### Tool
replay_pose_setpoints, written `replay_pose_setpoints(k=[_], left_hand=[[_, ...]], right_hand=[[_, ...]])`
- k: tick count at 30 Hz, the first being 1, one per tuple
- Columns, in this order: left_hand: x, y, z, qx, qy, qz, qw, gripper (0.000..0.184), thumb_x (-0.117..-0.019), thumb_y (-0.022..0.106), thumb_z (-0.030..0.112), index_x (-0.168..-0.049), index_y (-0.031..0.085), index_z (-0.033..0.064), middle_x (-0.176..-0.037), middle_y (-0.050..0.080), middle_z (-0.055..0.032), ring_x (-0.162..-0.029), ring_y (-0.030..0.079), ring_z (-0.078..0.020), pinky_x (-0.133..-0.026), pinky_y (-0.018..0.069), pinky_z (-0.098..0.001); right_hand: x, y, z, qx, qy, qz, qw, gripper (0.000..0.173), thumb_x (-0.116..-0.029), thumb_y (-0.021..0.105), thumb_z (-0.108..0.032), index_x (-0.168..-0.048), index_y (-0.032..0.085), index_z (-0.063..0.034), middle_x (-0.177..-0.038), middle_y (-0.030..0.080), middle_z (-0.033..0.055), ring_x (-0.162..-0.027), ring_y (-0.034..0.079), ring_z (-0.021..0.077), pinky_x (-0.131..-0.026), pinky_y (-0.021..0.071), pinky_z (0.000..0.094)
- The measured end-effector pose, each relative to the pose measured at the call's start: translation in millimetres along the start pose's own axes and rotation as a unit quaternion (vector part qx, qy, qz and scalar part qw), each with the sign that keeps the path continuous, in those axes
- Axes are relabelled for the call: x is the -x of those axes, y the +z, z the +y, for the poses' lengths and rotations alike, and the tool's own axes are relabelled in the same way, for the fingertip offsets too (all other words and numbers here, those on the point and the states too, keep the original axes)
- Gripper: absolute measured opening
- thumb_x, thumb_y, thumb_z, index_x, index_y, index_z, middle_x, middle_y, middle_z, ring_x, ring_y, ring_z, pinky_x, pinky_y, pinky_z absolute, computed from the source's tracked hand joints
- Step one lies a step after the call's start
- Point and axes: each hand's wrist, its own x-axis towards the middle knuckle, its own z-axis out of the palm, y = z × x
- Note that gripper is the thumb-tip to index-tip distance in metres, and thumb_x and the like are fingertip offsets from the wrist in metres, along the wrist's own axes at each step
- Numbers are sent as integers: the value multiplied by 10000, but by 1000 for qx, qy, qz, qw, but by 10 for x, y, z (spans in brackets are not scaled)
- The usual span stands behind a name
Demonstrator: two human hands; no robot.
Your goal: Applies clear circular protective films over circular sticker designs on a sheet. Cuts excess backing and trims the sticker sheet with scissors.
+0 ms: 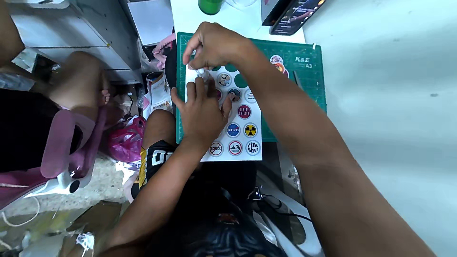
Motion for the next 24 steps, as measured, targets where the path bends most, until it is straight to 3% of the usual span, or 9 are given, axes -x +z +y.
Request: replay_pose_setpoints(k=[4, 6, 8, 11, 16, 21, 24], left_hand=[[1, 0, -18, -14, 4, 0, 1000, 679, -1045, 284, 588, -1460, 577, 138, -1387, 525, -182, -1302, 479, -393, -1087, 205, -767], [7, -30, -29, -17, 14, -13, 1000, 688, -1051, 271, 580, -1485, 552, 125, -1399, 515, -191, -1316, 467, -399, -1091, 198, -770], [12, -77, -45, -9, 27, -21, 999, 682, -1056, 272, 574, -1483, 553, 123, -1388, 508, -195, -1319, 455, -407, -1095, 194, -764], [26, -79, -46, -3, 27, -17, 999, 671, -1058, 288, 572, -1489, 551, 130, -1398, 507, -197, -1324, 453, -404, -1099, 196, -757], [2, 10, -47, -15, 10, -5, 1000, 680, -1045, 282, 584, -1491, 551, 146, -1392, 522, -186, -1308, 470, -390, -1106, 204, -747], [-12, 79, -15, -20, -11, -9, 1000, 697, -1030, 287, 591, -1512, 518, 143, -1482, 507, -159, -1352, 462, -390, -1125, 186, -749], [1, 121, -1, -9, -13, 17, 1000, 699, -1017, 335, 594, -1494, 538, 125, -1472, 532, -143, -1333, 485, -375, -1131, 199, -729]], right_hand=[[128, -62, 189, 4, 48, 25, 999, 165, -965, 731, -295, -1073, 780, -181, -856, 733, 52, -605, 660, 138, -600, 593, 348], [188, -81, 316, -21, 62, 30, 997, 225, -967, 733, -386, -1087, 778, -200, -879, 726, 39, -631, 674, 132, -605, 606, 335], [212, -50, 449, -45, 40, 48, 997, 284, -946, 743, -446, -1096, 785, -208, -855, 705, 25, -600, 622, 110, -558, 559, 303], [211, 28, 571, -94, -6, 90, 991, 311, -923, 782, -405, -1156, 784, -198, -789, 654, 29, -560, 527, 103, -513, 468, 290], [285, 6, 535, -76, -25, 91, 993, 235, -967, 747, -275, -1177, 760, -170, -942, 734, 38, -671, 684, 130, -620, 611, 319], [251, -51, 503, -40, -38, 93, 994, 211, -951, 762, -268, -1138, 774, -170, -952, 736, 46, -675, 690, 160, -629, 620, 376], [189, -73, 446, 5, -59, 86, 994, 214, -964, 744, -308, -1145, 772, -197, -921, 741, 3, -692, 696, 136, -652, 622, 383]])
